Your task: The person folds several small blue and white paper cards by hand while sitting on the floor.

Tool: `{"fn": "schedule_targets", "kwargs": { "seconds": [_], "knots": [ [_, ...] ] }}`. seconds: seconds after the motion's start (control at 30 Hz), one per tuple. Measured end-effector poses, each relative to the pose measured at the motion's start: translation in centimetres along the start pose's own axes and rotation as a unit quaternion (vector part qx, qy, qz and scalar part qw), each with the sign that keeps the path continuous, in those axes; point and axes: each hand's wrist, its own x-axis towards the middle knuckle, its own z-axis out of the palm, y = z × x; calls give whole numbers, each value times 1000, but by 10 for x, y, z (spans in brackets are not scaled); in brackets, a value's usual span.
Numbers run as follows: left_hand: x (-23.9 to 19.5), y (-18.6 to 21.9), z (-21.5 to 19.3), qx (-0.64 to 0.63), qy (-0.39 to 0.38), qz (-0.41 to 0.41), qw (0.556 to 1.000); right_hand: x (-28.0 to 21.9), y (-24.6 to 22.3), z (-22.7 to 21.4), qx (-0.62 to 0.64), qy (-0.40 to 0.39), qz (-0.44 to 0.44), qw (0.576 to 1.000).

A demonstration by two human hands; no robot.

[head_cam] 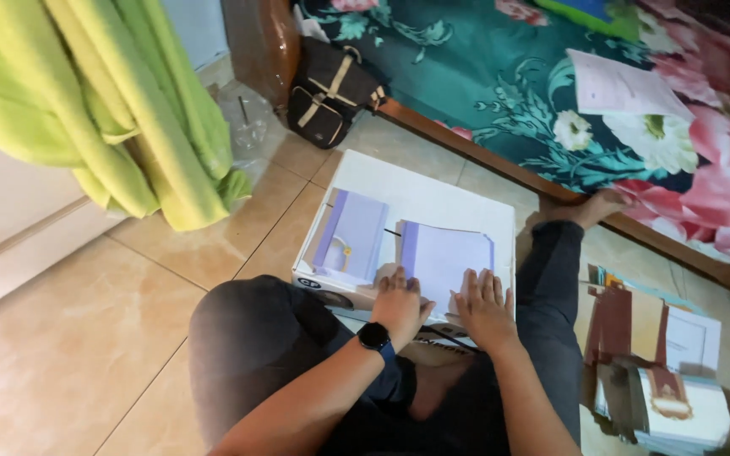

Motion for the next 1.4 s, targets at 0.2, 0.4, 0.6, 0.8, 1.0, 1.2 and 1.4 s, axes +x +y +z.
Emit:
{"fn": "schedule_targets", "kwargs": {
  "seconds": [0.2, 0.4, 0.6, 0.8, 1.0, 1.2, 1.4],
  "knots": [
    [-8, 7, -19, 4, 36, 27, 999, 13, -17, -7, 70, -14, -149, 986],
    [11, -9, -138, -87, 279, 36, 956, 15, -15, -2, 45, -16, -166, 985],
    [23, -87, -94, 128, 209, -186, 951, 9, -18, -6, 46, -7, -166, 985],
    [32, -82, -86, 154, 223, -217, 938, 3, -22, -12, 45, 6, -162, 986],
    [18, -29, -124, 32, 171, -117, 978, -7, -16, -4, 329, 102, -175, 922],
    [-15, 25, -85, -51, 165, 196, 965, -34, -60, -36, 785, 5, 14, 619],
    [-8, 29, -92, -67, 127, 280, 949, -5, 12, -17, 583, 122, 8, 803]
  ]
}}
